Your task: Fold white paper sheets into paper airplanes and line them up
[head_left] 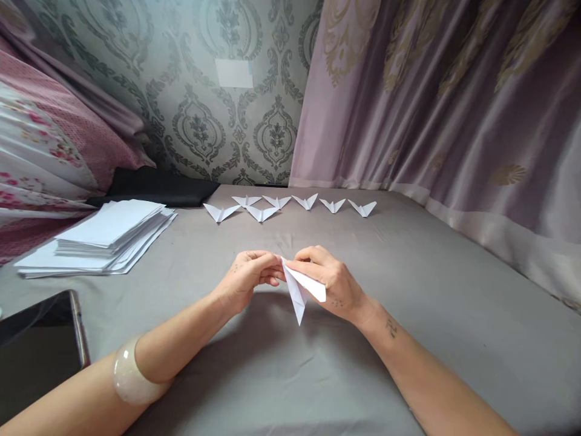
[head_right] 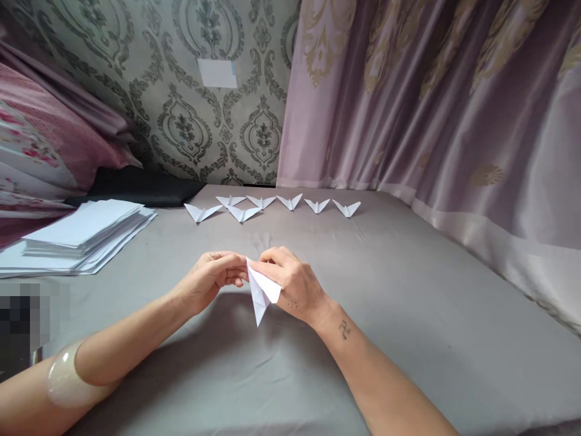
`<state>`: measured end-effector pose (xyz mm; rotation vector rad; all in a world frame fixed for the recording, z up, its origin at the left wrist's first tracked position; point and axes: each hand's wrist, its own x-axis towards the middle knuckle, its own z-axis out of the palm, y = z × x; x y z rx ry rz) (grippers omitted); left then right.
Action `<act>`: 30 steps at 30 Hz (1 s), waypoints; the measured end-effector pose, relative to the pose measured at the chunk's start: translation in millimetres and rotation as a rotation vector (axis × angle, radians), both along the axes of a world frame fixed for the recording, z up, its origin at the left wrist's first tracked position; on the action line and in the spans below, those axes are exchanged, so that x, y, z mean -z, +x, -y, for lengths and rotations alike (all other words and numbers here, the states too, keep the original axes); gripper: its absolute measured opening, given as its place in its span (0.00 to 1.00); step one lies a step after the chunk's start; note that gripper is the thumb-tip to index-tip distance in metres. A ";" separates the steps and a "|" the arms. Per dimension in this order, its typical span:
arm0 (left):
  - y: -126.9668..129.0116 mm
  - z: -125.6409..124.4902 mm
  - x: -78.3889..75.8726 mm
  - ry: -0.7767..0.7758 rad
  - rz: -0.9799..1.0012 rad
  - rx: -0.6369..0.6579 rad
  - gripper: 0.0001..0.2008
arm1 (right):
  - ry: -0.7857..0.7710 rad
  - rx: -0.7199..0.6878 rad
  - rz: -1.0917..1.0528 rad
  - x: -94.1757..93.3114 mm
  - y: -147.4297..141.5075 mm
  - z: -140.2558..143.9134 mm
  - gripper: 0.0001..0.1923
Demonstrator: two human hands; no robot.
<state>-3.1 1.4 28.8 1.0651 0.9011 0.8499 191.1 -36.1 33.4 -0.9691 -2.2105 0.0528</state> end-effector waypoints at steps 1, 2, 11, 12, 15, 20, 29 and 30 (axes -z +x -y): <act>-0.4 -0.8 0.5 -0.010 0.002 0.000 0.08 | 0.010 0.000 0.036 -1.0 0.3 1.0 0.18; -0.7 -1.5 1.0 -0.021 0.009 0.003 0.07 | 0.019 0.002 0.064 -2.0 0.2 2.0 0.18; 0.1 -3.2 4.1 -0.066 0.023 0.002 0.13 | 0.045 0.082 0.224 -0.1 -5.2 3.0 0.16; -0.1 -4.5 4.6 -0.059 0.010 -0.014 0.14 | 0.016 0.084 0.230 0.7 -3.9 2.7 0.18; -1.8 -10.0 5.8 0.018 -0.055 -0.089 0.14 | -0.169 0.036 0.175 0.4 4.1 0.7 0.30; -3.1 -12.6 4.6 0.225 -0.125 -0.157 0.14 | -0.602 0.071 -0.358 -8.2 12.1 -5.7 0.24; 4.0 -0.6 2.5 0.170 -0.057 -0.043 0.11 | -1.109 0.051 -0.715 -2.5 -8.4 -1.1 0.18; 3.9 -0.6 3.0 0.157 -0.054 -0.042 0.11 | -1.126 0.058 -0.727 -0.5 -8.8 -1.1 0.19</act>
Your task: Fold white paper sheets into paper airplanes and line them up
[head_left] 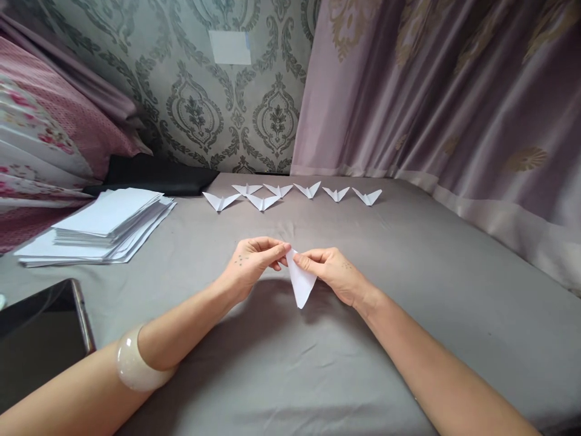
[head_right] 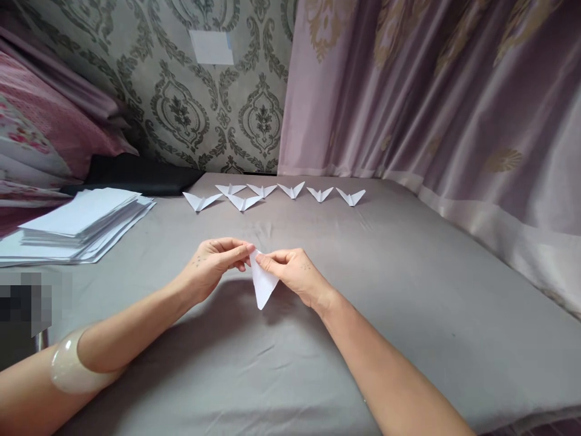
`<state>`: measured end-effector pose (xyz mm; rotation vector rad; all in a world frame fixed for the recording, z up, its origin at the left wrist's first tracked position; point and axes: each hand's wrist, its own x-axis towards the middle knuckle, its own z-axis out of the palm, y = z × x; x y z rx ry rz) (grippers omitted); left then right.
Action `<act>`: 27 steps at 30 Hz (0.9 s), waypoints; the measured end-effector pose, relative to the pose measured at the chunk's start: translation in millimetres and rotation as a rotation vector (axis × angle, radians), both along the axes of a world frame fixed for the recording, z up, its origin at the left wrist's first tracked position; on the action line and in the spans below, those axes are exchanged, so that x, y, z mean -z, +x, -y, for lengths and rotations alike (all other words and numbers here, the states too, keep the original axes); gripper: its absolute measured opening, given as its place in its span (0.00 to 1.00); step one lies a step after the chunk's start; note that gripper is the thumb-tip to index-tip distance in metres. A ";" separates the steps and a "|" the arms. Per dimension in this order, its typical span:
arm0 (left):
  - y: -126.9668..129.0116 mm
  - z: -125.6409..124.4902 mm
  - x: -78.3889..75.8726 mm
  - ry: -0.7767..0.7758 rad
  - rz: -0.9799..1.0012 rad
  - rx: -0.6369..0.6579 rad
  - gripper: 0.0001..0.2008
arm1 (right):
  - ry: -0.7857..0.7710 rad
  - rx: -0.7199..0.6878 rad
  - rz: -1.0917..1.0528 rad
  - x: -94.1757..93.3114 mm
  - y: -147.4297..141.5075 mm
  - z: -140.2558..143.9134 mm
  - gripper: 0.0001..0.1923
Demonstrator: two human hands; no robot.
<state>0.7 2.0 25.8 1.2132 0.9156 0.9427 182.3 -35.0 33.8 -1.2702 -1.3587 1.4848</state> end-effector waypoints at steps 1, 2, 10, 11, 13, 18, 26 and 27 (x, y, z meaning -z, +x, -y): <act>-0.2 -0.1 0.6 -0.014 0.005 0.001 0.11 | -0.022 0.005 -0.010 1.8 -0.1 -0.2 0.19; -0.3 0.0 1.0 -0.031 0.011 0.003 0.12 | -0.044 0.008 -0.020 3.2 0.1 -0.7 0.19; 0.7 3.0 -1.2 -0.140 0.046 0.042 0.12 | -0.120 -0.007 -0.051 6.7 4.7 -5.1 0.18; 0.4 2.9 -1.7 -0.147 0.029 0.058 0.12 | -0.122 -0.027 -0.050 6.6 6.3 -5.7 0.18; -0.5 2.0 -2.6 -0.163 -0.012 0.111 0.12 | -0.135 -0.065 -0.039 6.1 10.0 -6.6 0.17; -2.9 -3.0 -0.8 -0.149 -0.091 0.262 0.12 | -0.110 -0.137 0.021 1.9 16.7 -6.8 0.17; -4.4 -5.4 2.9 -0.182 -0.036 0.138 0.14 | -0.098 -0.051 0.022 -1.5 20.5 -10.2 0.18; -4.6 -5.9 2.9 -0.200 -0.034 0.129 0.14 | -0.112 0.001 0.027 0.2 21.0 -11.6 0.18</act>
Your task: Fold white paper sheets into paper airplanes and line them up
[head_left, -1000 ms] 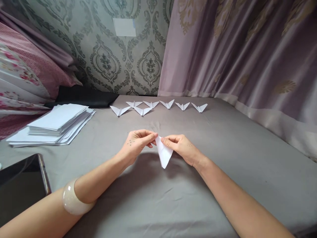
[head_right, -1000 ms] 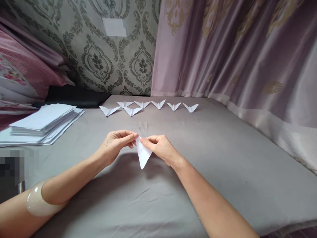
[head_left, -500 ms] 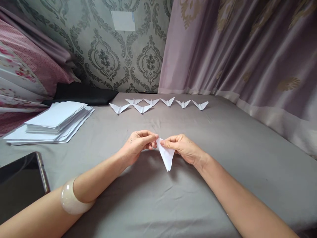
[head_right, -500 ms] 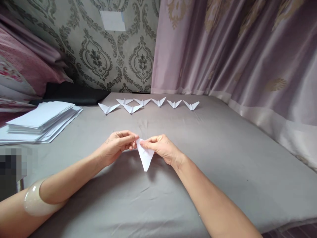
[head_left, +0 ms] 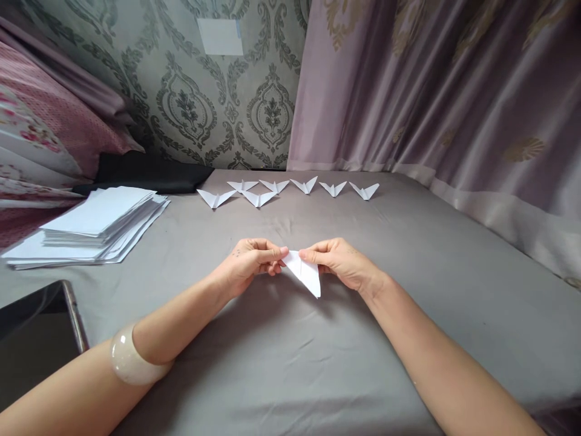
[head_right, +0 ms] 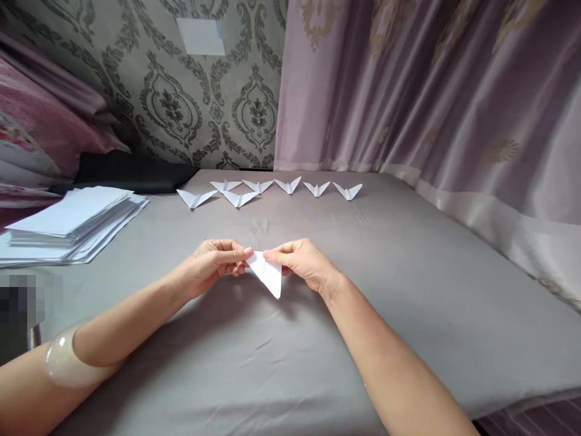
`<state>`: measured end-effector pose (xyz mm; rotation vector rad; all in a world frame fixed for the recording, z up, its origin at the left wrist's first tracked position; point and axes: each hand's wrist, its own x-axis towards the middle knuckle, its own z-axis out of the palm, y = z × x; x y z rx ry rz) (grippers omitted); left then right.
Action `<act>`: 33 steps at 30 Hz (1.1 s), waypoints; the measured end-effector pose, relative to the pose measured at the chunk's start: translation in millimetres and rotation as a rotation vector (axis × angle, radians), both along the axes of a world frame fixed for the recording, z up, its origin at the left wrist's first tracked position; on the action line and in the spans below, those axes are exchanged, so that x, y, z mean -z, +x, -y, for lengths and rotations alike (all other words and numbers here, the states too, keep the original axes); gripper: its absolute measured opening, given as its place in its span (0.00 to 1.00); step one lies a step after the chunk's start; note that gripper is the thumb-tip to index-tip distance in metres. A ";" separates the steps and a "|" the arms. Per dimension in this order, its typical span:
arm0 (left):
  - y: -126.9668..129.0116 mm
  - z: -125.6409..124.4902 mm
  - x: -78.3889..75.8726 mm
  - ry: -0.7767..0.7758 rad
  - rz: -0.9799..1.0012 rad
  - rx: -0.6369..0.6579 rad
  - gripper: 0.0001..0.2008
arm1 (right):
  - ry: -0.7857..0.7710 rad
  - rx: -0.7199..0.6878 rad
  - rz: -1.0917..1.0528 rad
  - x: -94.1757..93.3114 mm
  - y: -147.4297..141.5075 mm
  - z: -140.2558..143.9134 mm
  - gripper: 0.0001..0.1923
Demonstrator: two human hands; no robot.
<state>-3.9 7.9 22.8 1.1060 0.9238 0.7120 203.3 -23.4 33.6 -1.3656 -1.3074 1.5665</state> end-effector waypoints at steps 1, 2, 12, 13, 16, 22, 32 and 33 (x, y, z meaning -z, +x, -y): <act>-0.4 -0.9 0.1 -0.018 -0.002 -0.004 0.14 | -0.012 0.046 0.006 2.0 0.5 -1.4 0.19; -0.9 -2.1 0.3 -0.036 -0.006 -0.002 0.14 | -0.022 0.080 0.011 4.2 0.9 -2.5 0.19; -3.4 -14.0 4.5 0.397 -0.622 0.045 0.15 | 0.182 0.089 0.455 15.4 -5.0 -11.7 0.15; -2.8 -14.5 5.3 0.463 -0.678 0.033 0.15 | 0.206 0.114 0.536 16.3 -6.7 -13.9 0.14; -1.2 -18.1 10.2 0.600 -0.777 0.002 0.13 | 0.264 0.166 0.732 19.6 -11.5 -19.9 0.12; -1.1 -27.5 28.0 0.973 -0.747 0.030 0.05 | 0.563 0.192 0.874 32.2 -15.0 -24.1 0.08; -6.5 -22.6 23.9 1.115 -0.820 0.198 0.15 | 0.742 -0.239 0.945 19.8 -23.4 -1.0 0.18; -7.5 -21.1 22.6 1.106 -0.834 0.189 0.16 | 0.741 -0.250 0.973 18.2 -24.1 0.7 0.17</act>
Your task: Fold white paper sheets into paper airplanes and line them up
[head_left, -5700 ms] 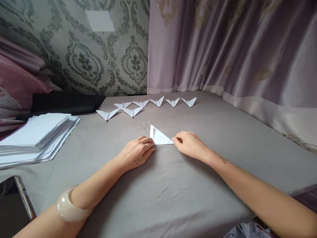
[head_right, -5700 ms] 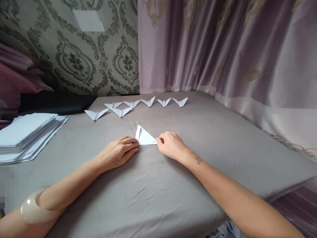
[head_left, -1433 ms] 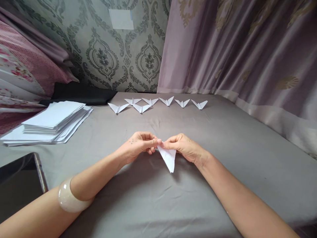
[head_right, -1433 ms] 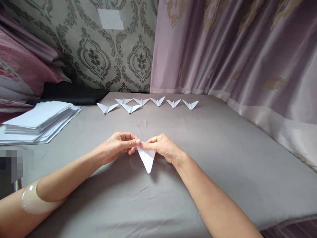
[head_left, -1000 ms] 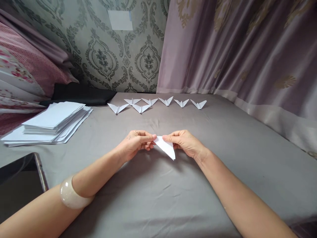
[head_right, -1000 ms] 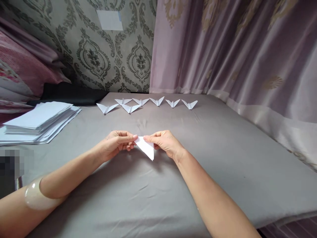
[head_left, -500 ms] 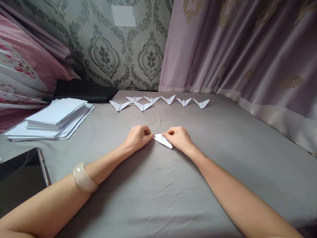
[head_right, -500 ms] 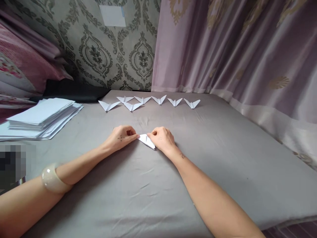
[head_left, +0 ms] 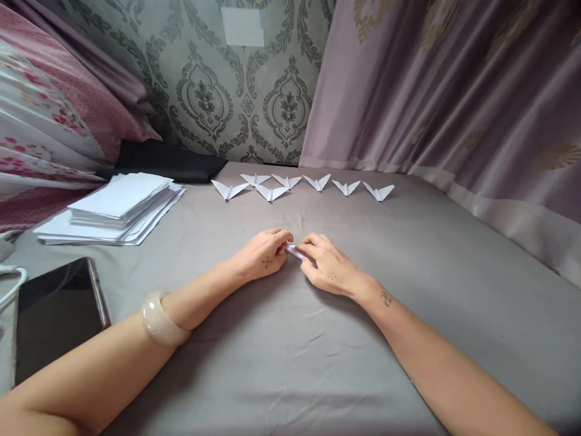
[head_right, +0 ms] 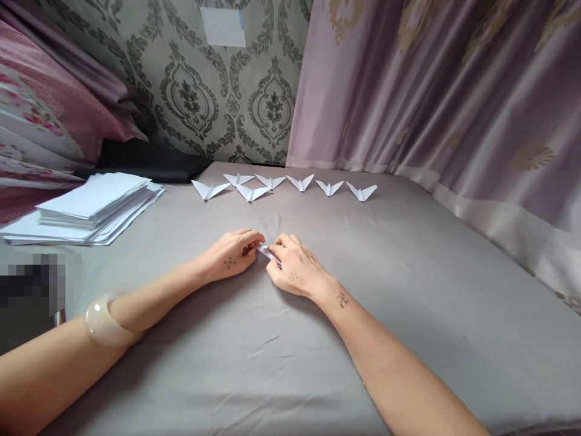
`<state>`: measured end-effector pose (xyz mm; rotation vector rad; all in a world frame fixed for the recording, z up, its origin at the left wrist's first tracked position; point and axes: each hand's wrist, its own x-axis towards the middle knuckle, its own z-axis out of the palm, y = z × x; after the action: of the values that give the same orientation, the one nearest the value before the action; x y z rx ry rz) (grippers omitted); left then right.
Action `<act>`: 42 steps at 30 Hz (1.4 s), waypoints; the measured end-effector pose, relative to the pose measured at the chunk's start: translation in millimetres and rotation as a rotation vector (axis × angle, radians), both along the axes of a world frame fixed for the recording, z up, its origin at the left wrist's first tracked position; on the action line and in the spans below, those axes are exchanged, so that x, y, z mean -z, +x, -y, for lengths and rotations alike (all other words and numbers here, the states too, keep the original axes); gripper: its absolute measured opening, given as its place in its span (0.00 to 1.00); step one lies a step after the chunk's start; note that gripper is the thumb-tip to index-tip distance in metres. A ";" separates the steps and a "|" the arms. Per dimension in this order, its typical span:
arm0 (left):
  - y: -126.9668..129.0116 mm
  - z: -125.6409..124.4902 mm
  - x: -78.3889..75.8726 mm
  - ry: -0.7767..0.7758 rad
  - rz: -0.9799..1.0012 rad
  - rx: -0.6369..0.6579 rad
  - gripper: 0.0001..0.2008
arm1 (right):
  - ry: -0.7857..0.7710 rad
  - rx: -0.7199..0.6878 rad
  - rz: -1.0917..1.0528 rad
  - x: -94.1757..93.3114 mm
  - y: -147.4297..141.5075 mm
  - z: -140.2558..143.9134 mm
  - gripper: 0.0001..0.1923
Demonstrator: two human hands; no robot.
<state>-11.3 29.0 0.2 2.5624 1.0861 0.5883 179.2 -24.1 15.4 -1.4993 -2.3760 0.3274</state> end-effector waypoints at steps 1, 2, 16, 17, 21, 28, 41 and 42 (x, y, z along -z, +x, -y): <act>-0.9 1.4 -0.9 0.007 0.001 -0.012 0.15 | 0.010 0.000 0.028 -1.2 -0.5 1.0 0.16; -1.8 2.6 -1.4 0.018 0.003 -0.019 0.14 | 0.024 -0.002 0.056 -2.1 -1.0 1.2 0.16; -3.0 -1.0 -0.6 -0.039 0.045 -0.021 0.09 | 0.155 -0.116 0.383 -10.2 -6.3 -20.2 0.14; -2.9 -1.4 -0.3 -0.045 0.043 -0.021 0.10 | 0.156 -0.128 0.396 -11.3 -6.2 -22.1 0.14; -2.2 -2.3 1.2 -0.035 0.021 -0.032 0.12 | 0.172 -0.181 0.421 -12.7 -4.7 -28.1 0.16; -1.3 -1.2 1.0 -0.027 0.004 -0.063 0.12 | 0.172 -0.186 0.381 -10.5 -6.6 -36.0 0.15; -5.5 -0.5 -1.8 -0.077 -0.020 -0.016 0.16 | -0.266 0.073 0.040 -20.4 -8.9 -59.0 0.10; -6.2 -0.6 -2.1 -0.080 -0.026 -0.006 0.17 | -0.318 0.088 -0.011 -20.4 -7.7 -61.8 0.10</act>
<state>-17.5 29.6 2.3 2.5058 1.1038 0.5043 171.5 37.6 35.8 -1.7249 -2.3225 0.7175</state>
